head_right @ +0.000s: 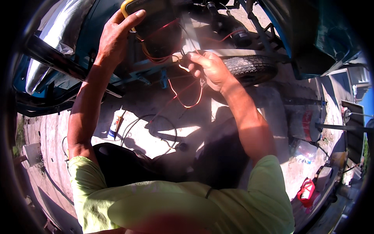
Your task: The person uses a multimeter to test the electrical wiring and components of a small electric vehicle, making connections to various terminal points within the chassis.
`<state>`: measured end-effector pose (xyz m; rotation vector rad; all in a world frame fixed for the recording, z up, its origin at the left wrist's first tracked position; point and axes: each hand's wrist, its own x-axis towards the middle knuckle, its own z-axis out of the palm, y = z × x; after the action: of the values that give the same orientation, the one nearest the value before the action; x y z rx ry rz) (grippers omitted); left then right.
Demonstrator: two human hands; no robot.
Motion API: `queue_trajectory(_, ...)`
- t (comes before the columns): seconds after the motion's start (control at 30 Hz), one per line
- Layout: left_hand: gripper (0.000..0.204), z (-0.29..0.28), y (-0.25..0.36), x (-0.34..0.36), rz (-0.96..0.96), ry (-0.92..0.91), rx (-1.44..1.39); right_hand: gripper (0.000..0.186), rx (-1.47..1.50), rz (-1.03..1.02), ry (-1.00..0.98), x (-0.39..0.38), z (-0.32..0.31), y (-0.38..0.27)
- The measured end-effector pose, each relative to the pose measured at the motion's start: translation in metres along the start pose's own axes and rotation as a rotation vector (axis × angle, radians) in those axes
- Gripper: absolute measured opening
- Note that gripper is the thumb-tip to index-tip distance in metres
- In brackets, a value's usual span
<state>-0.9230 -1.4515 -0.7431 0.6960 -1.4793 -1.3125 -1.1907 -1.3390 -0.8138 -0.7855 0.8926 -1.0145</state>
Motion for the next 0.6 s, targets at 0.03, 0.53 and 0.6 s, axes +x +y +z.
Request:
queue_trajectory(0.03, 0.056, -0.006, -0.005, 0.002, -0.012, 0.018, -0.009, 0.016, -0.038, -0.057, 0.067, 0.000, -0.004, -0.001)
queue_trajectory(0.53, 0.035, -0.007, 0.026, 0.012, 0.139, 0.226, -0.442, 0.036, -1.287, 0.369, -0.109, 0.007, -0.017, 0.030)
queue_trajectory(0.6, 0.032, -0.016, 0.013, 0.011, 0.282, 0.337, 0.070, 0.038, -1.193, 0.338, -0.127, 0.004, -0.009, 0.015)
